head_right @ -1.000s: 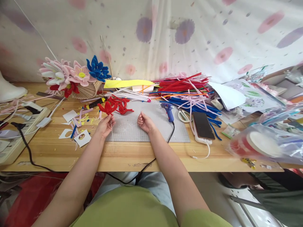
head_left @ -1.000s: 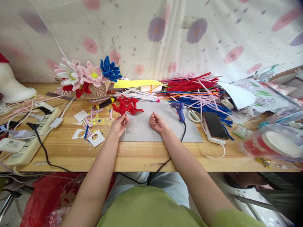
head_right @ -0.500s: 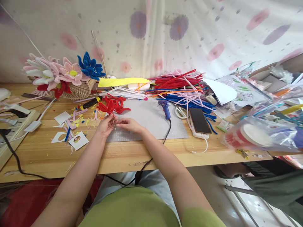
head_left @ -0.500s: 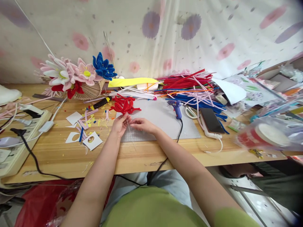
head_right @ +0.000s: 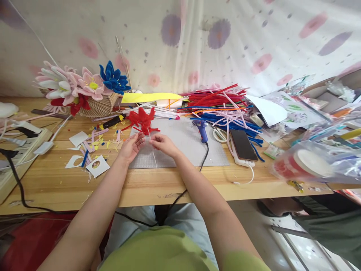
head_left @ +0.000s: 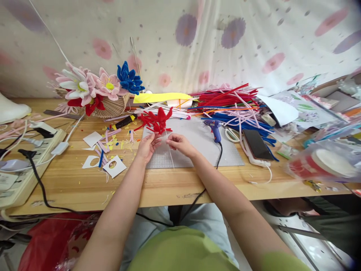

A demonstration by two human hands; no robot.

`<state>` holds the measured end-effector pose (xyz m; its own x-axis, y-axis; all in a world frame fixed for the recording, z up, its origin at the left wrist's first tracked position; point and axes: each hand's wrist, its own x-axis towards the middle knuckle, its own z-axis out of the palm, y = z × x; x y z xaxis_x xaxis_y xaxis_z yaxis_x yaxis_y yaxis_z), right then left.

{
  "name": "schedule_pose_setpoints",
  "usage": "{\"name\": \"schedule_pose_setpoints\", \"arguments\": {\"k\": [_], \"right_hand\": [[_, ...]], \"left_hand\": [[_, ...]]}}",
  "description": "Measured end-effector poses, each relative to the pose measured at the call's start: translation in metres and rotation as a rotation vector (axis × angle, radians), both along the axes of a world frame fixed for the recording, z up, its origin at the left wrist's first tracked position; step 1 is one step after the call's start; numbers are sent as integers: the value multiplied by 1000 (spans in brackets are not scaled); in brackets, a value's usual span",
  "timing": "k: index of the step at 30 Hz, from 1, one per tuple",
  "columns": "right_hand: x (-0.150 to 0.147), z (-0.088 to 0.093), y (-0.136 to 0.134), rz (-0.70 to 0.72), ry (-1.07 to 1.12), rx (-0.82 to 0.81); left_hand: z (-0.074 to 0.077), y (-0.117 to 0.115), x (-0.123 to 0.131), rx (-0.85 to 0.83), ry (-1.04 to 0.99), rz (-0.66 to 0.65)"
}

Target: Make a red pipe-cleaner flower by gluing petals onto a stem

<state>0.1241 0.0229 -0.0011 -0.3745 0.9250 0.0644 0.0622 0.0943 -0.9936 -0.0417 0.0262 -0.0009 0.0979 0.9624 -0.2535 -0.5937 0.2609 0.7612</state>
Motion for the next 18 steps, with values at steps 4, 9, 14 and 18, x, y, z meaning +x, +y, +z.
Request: {"name": "schedule_pose_setpoints", "arguments": {"k": [4,9,14,18], "right_hand": [[30,-6,7,-195,-138,58],[47,-27,13,-474,-306,147],[45,-31,16,-550,-469,177],[43,-29,17,-530,-561,179]], "left_hand": [[-4,4,-2,-13,-61,66],[-1,3,0,0,-162,88],[-6,2,1,86,-95,89],[-12,6,1,135,-93,123]]}}
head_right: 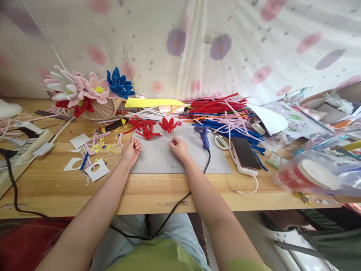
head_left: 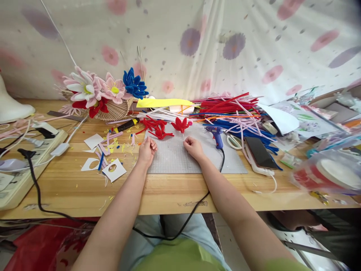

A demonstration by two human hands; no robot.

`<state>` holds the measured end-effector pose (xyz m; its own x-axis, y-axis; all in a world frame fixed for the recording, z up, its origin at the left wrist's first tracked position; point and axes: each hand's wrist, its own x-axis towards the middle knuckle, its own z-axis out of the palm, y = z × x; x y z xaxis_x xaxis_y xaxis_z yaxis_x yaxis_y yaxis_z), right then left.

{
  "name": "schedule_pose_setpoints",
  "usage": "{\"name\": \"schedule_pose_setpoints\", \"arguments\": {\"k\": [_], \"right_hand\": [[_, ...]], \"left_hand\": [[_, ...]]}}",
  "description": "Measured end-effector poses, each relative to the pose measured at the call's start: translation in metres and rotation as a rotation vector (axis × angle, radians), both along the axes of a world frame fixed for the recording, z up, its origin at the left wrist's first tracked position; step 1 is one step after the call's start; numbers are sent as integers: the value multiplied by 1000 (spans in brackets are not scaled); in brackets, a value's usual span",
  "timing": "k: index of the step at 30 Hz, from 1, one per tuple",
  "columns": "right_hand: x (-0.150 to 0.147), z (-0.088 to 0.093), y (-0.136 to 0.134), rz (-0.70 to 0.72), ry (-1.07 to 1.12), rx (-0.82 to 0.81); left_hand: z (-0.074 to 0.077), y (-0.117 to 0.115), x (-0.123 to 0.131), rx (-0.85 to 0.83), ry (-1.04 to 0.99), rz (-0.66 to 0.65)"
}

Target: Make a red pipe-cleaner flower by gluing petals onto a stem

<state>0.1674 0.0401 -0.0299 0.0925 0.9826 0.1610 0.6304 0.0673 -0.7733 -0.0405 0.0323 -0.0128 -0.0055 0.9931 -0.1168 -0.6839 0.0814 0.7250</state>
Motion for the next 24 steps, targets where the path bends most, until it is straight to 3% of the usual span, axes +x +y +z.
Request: {"name": "schedule_pose_setpoints", "arguments": {"k": [10,16,24], "right_hand": [[-3,1,-1,19,-188,-65],[-2,2,-4,-11,-95,-49],[10,7,-8,-49,20,-45]], "left_hand": [[3,1,2,-17,23,38],[3,-1,0,-62,149,15],[-1,6,1,29,133,117]]}}
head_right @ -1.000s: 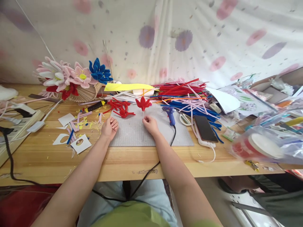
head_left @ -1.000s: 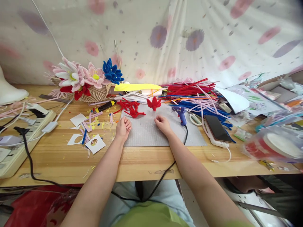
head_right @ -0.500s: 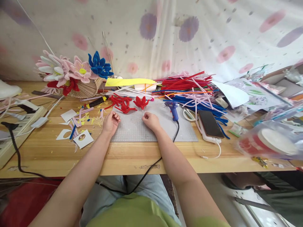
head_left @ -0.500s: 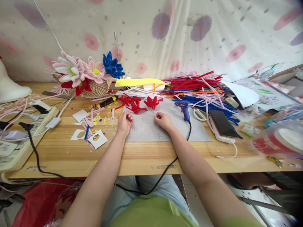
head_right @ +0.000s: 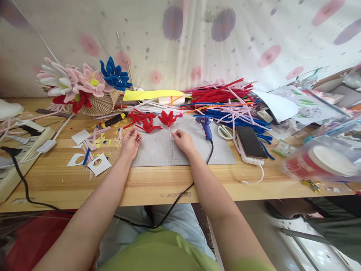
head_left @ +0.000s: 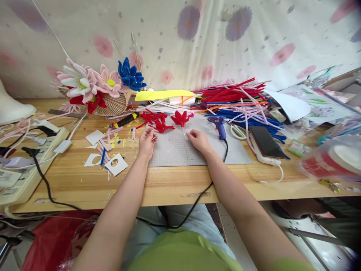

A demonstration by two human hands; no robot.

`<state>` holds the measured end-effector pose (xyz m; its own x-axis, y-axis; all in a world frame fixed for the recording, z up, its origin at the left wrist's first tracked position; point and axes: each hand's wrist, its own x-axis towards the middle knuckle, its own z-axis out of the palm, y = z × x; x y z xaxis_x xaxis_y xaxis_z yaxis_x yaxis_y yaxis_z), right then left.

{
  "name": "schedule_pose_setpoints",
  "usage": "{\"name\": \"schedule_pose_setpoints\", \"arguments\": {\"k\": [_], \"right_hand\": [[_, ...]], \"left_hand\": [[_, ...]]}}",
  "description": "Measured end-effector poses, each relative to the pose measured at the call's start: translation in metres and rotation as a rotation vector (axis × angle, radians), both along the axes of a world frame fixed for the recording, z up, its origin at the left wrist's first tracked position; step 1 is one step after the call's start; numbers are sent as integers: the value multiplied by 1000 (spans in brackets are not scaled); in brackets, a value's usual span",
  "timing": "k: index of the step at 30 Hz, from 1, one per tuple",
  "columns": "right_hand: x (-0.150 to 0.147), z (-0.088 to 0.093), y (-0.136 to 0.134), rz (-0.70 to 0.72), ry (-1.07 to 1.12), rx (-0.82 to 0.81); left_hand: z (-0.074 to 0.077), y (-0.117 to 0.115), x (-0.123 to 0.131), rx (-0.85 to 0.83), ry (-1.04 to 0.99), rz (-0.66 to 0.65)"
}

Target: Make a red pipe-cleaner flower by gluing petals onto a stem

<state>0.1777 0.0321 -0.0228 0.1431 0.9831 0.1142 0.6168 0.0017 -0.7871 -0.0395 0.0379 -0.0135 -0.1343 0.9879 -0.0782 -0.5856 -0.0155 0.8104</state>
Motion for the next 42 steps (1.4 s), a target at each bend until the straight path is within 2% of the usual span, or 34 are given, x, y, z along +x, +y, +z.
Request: {"name": "schedule_pose_setpoints", "arguments": {"k": [3,6,9,12,14,16,18,21,24,29,32,36,39,42], "right_hand": [[19,13,-4,83,135,-129],[50,31,-13,254,293,-272],[88,43,-23,299,207,-390],[125,43,-24,138,-18,-429],[144,35,-18,-64,-231,-319],[152,23,-8,-248,-338,-214],[151,9,3,-342,-339,-99],[136,-9,18,-314,-254,65],[121,-18,25,-351,-165,40],[116,-20,25,-446,-134,10],[116,-20,25,-477,-103,49],[115,-22,24,-506,-44,90],[114,-24,23,-500,17,86],[112,-26,23,-473,44,92]], "left_hand": [[0,0,-3,-18,6,1],[1,-1,-7,-65,-17,28],[2,-3,-9,-87,-30,41],[3,-3,-8,-83,-5,47],[2,-1,-7,-62,36,73],[-1,0,-6,-20,104,127],[-4,2,-5,42,190,183],[-9,1,-3,160,383,236],[-14,-2,-3,256,679,258],[-18,-5,-7,352,1112,251],[-15,-3,-1,394,1219,236],[-4,12,22,448,1262,199],[2,31,37,394,1321,142],[8,48,41,304,1377,70]]}}
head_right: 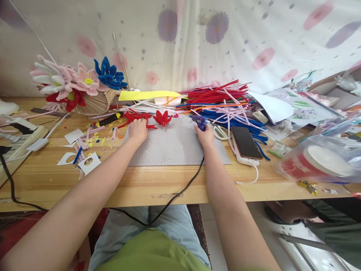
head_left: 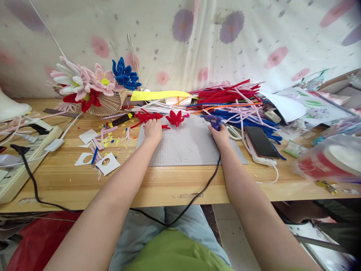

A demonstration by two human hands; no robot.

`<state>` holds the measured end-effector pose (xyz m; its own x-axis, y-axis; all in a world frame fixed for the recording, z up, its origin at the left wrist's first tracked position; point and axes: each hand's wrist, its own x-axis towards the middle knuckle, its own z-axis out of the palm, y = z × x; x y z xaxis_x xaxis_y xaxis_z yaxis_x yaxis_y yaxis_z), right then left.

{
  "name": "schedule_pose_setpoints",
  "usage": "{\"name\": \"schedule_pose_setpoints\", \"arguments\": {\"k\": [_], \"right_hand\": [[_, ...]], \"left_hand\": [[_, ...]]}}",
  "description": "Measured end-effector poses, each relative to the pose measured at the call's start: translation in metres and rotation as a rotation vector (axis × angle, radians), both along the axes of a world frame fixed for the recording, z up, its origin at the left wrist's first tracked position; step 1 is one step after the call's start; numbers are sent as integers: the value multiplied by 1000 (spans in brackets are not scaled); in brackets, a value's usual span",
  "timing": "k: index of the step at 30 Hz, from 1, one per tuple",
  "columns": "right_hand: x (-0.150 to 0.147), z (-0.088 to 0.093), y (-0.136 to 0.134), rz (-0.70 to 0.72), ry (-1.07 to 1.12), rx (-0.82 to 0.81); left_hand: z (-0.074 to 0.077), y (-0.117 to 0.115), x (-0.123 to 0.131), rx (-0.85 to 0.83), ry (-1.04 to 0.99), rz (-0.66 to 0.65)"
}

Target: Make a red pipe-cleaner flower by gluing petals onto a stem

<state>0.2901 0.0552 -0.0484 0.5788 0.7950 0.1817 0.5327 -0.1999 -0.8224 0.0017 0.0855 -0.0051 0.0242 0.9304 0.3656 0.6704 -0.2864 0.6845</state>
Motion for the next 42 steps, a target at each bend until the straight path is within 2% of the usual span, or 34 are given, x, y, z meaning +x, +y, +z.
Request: {"name": "schedule_pose_setpoints", "arguments": {"k": [2,4,6,9,11,14,16,21,27,35,42], "right_hand": [[-1,-1,1,3,3,3],[-1,-3,2,2,28,13],[-1,-4,3,3,80,37],[-3,-4,3,16,201,107],[-7,0,2,39,307,164],[-19,10,-2,99,476,243],[-29,18,-6,161,557,274],[-58,37,-23,378,596,269],[-83,45,-43,712,485,5],[-86,38,-42,818,464,20],[-85,36,-42,864,376,-102]], "left_hand": [[7,5,-3,-15,-52,20],[19,6,-9,18,-198,65],[31,1,-16,-4,-420,109],[42,-12,-26,-195,-895,126],[40,-24,-32,-364,-1145,79],[26,-42,-40,-592,-1287,-49],[15,-50,-43,-688,-1311,-108],[1,-58,-42,-732,-1286,-179],[-3,-58,-35,-697,-1195,-187],[-5,-62,-31,-663,-1091,-269],[-10,-59,-30,-625,-1049,-272]]}}
